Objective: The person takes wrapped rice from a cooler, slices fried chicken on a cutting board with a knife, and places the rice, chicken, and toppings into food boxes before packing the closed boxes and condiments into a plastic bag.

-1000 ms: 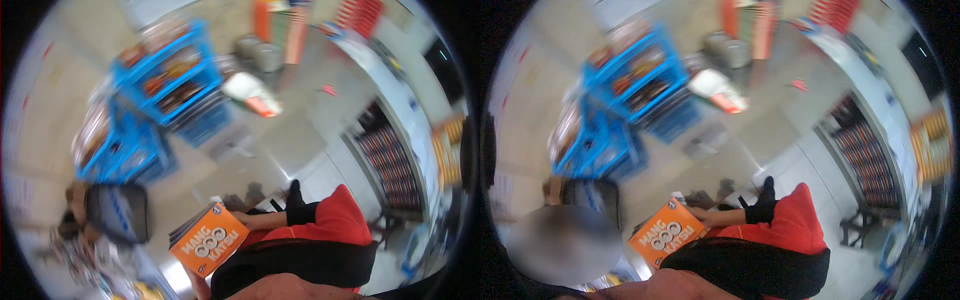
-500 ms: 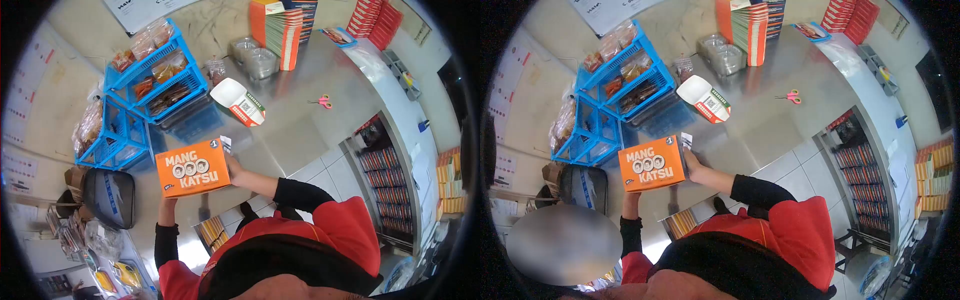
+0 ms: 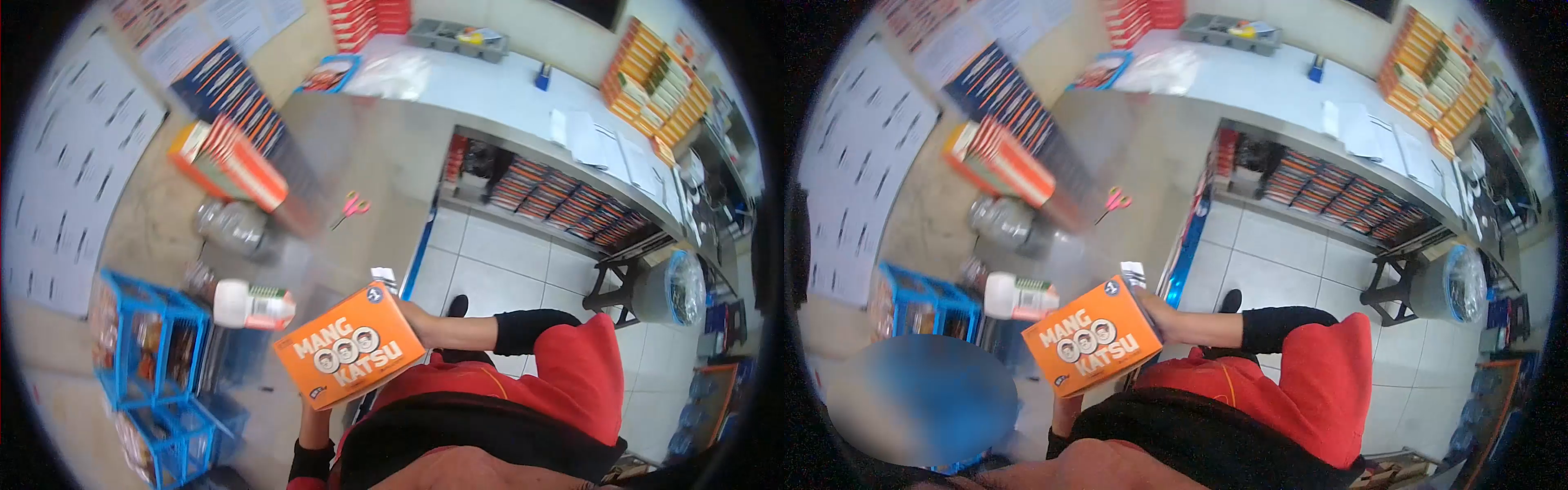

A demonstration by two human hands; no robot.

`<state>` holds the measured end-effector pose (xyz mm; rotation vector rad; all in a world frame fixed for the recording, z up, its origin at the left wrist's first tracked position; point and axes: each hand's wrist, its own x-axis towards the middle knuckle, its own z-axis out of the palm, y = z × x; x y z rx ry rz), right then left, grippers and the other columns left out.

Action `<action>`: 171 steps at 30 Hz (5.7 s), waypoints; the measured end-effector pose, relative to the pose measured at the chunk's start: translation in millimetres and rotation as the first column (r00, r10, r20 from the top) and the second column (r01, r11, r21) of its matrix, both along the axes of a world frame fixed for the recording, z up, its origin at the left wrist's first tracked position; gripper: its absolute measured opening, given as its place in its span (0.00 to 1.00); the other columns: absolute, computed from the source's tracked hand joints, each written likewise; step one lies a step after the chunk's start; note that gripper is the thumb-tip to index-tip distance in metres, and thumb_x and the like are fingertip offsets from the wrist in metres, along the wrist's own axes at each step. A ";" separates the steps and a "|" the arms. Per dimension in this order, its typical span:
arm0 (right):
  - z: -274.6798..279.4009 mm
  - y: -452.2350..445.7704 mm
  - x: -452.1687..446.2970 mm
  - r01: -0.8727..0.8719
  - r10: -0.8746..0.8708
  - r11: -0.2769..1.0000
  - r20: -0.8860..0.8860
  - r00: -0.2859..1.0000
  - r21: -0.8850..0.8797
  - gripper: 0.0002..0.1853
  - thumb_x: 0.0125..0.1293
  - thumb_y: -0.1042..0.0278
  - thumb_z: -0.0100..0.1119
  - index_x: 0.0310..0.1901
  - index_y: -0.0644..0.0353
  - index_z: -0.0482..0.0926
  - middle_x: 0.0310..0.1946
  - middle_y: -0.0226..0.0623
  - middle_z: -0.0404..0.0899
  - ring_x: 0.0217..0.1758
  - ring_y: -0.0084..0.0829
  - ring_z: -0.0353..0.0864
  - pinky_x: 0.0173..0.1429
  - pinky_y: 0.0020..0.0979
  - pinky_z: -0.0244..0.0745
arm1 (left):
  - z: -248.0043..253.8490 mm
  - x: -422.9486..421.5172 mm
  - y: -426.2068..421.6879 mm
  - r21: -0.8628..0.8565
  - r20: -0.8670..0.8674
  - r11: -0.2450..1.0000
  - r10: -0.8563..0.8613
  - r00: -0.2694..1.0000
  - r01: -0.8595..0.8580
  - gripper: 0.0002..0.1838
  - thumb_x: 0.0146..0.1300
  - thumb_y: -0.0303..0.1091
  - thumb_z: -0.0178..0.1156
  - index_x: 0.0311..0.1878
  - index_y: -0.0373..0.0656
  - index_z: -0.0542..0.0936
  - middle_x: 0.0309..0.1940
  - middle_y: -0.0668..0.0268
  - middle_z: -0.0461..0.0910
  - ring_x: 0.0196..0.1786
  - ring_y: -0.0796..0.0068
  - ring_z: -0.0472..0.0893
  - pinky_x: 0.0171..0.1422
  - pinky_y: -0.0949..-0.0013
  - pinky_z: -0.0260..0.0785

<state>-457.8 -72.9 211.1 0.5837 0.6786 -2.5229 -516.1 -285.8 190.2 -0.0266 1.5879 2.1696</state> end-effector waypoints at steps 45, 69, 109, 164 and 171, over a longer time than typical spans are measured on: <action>-98.0 441.9 -293.8 0.186 0.041 -0.760 -0.239 0.970 0.623 0.21 0.57 0.73 0.57 0.54 0.63 0.69 0.49 0.44 0.74 0.53 0.39 0.73 0.58 0.35 0.66 | -124.9 -479.9 272.4 -0.417 -0.882 0.655 -0.126 0.454 -0.630 0.05 0.54 0.34 0.58 0.34 0.49 0.81 0.46 0.68 0.75 0.59 0.62 0.66 0.60 0.50 0.51; -184.7 219.3 -667.6 0.492 0.940 -0.024 -0.147 0.306 0.870 0.11 0.55 0.67 0.59 0.39 0.60 0.78 0.37 0.42 0.79 0.41 0.45 0.77 0.49 0.38 0.70 | -173.0 -549.4 261.3 -0.804 -0.548 0.400 -0.212 0.809 -0.439 0.31 0.42 0.48 0.68 0.54 0.62 0.73 0.68 0.65 0.52 0.72 0.52 0.43 0.65 0.31 0.29; 87.2 328.7 -461.1 0.830 0.279 0.271 -0.865 0.417 0.487 0.13 0.67 0.53 0.45 0.39 0.54 0.70 0.32 0.28 0.69 0.36 0.23 0.69 0.44 0.29 0.60 | 11.9 -514.5 274.6 -0.363 -0.768 0.929 -0.253 0.588 -0.076 0.23 0.57 0.44 0.60 0.55 0.45 0.74 0.62 0.52 0.63 0.66 0.57 0.62 0.64 0.53 0.56; -30.5 302.9 -479.0 0.794 0.109 -0.370 -0.826 0.553 0.482 0.14 0.55 0.73 0.60 0.18 0.61 0.64 0.13 0.33 0.60 0.14 0.20 0.54 0.20 0.28 0.51 | -100.1 -507.7 234.9 -0.599 -0.739 0.445 0.013 0.673 -0.666 0.28 0.44 0.21 0.58 0.52 0.44 0.64 0.38 0.58 0.70 0.41 0.55 0.72 0.44 0.62 0.67; 1.8 304.9 -463.9 0.759 0.482 -0.527 -0.601 0.637 0.381 0.01 0.55 0.76 0.53 0.30 0.60 0.73 0.28 0.45 0.72 0.28 0.41 0.75 0.31 0.38 0.70 | -16.1 -459.8 365.4 -0.681 -0.731 0.512 -0.451 0.511 -0.523 0.26 0.53 0.26 0.54 0.59 0.43 0.66 0.41 0.49 0.76 0.42 0.51 0.77 0.39 0.53 0.69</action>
